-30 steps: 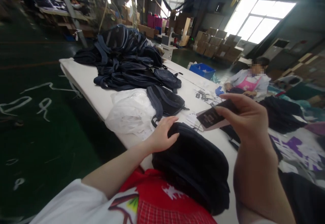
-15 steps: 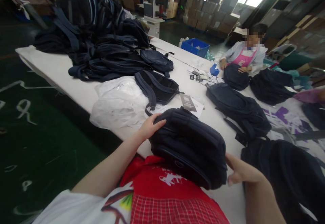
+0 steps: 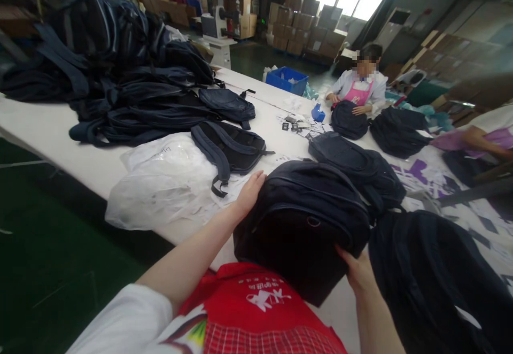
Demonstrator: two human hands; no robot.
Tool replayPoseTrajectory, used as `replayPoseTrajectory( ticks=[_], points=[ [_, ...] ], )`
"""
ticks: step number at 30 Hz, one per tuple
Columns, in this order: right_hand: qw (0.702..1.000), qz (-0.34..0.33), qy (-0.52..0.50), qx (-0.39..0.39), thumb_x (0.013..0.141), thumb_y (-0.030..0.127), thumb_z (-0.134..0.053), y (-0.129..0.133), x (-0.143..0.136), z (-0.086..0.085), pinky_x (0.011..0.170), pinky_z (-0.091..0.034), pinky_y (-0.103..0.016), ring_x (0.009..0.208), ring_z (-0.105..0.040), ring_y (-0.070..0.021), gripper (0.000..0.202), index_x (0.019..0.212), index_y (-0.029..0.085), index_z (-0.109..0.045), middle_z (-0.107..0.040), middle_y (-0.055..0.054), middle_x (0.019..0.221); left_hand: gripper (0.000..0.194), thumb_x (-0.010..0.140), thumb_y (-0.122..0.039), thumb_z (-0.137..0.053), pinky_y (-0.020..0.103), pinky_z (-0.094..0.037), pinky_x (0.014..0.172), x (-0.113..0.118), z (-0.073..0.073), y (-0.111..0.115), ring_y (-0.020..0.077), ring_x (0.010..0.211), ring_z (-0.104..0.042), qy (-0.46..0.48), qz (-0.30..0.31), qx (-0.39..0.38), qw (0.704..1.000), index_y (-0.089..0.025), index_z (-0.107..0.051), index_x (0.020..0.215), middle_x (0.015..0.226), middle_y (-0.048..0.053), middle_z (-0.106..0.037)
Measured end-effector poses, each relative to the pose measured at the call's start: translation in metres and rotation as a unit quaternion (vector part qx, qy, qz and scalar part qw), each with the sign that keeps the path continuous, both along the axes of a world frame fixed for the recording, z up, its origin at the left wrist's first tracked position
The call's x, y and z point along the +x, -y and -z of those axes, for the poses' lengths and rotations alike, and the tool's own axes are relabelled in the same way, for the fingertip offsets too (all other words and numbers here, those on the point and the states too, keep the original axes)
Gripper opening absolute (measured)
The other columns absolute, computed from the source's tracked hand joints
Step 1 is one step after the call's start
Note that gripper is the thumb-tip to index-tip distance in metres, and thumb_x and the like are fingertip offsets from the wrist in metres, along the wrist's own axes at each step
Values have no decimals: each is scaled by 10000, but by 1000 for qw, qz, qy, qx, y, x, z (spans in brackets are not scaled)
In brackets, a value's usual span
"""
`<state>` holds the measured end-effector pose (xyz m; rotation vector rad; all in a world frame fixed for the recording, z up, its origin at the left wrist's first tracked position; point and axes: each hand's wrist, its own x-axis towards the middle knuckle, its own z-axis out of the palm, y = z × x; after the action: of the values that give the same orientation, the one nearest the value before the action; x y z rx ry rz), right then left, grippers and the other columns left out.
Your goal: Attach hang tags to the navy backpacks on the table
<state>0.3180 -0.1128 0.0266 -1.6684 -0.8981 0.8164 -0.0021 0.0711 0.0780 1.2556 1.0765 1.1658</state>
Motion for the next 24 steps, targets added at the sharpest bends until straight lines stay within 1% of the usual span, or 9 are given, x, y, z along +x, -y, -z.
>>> replayPoseTrajectory(
  ticks=[3, 6, 8, 10, 13, 15, 17, 20, 24],
  points=[
    [997, 62, -37, -23, 588, 486, -792, -26, 65, -9, 831, -558, -462, 901, -693, -333, 631, 1092, 138, -644, -728, -141, 999, 659, 863, -609, -461, 398, -325, 1110, -4, 1, 3, 246, 1252, -512, -44, 15, 6, 999, -130, -499, 1315, 1316, 151, -579],
    [984, 79, 114, -113, 619, 551, -719, -48, 117, -13, 928, -504, -461, 1060, -639, -346, 729, 1197, 124, -596, -686, -174, 1114, 683, 821, -655, -474, 430, -349, 1092, -12, 17, 10, 273, 1242, -523, -78, 11, -29, 996, -136, -539, 1261, 1283, 160, -601],
    [959, 105, 211, -155, 593, 566, -698, -57, 129, -2, 1000, -441, -490, 1168, -568, -383, 781, 1205, 93, -590, -645, -212, 1180, 705, 781, -707, -468, 423, -399, 1054, -19, 37, 16, 282, 1208, -553, -91, 27, -64, 993, -144, -583, 1190, 1240, 152, -631],
    [948, 103, 259, -156, 559, 529, -706, -64, 119, 24, 1063, -370, -510, 1252, -490, -412, 819, 1221, 64, -579, -593, -239, 1256, 735, 708, -754, -502, 410, -442, 1015, -25, 61, 21, 293, 1165, -586, -115, 33, -105, 987, -153, -614, 1115, 1183, 141, -664],
    [905, -21, 385, -179, 681, 519, -588, -69, 78, 81, 1108, -325, -466, 1328, -421, -376, 753, 1276, 59, -551, -491, -239, 1385, 716, 671, -751, -525, 406, -478, 979, -31, 95, 27, 303, 1138, -607, -142, 58, -141, 978, -167, -627, 1072, 1136, 128, -687],
    [882, -69, 417, -210, 750, 515, -513, -65, 49, 120, 1105, -327, -487, 1355, -387, -375, 687, 1303, 110, -549, -451, -207, 1437, 698, 639, -734, -549, 418, -482, 976, -33, 109, 32, 315, 1132, -611, -164, 69, -161, 971, -168, -635, 1037, 1118, 131, -694],
    [873, -78, 432, -214, 796, 527, -448, -57, 28, 149, 1104, -330, -501, 1381, -350, -366, 658, 1352, 179, -509, -425, -151, 1474, 655, 623, -708, -563, 415, -467, 998, -34, 116, 36, 314, 1135, -610, -188, 74, -164, 965, -181, -644, 1002, 1114, 123, -698],
    [875, -59, 442, -190, 827, 552, -379, -44, 17, 172, 1118, -321, -487, 1390, -342, -345, 640, 1379, 243, -474, -438, -94, 1474, 562, 648, -668, -543, 393, -434, 1032, -37, 123, 37, 296, 1130, -612, -225, 82, -149, 959, -213, -658, 957, 1096, 88, -709],
    [883, -47, 435, -169, 827, 587, -336, -37, 25, 178, 1114, -335, -488, 1373, -372, -342, 663, 1374, 241, -476, -450, -96, 1463, 494, 672, -640, -502, 402, -459, 954, -46, 143, 37, 302, 1042, -636, -268, 115, -154, 944, -213, -652, 871, 957, 81, -726]
  ],
)
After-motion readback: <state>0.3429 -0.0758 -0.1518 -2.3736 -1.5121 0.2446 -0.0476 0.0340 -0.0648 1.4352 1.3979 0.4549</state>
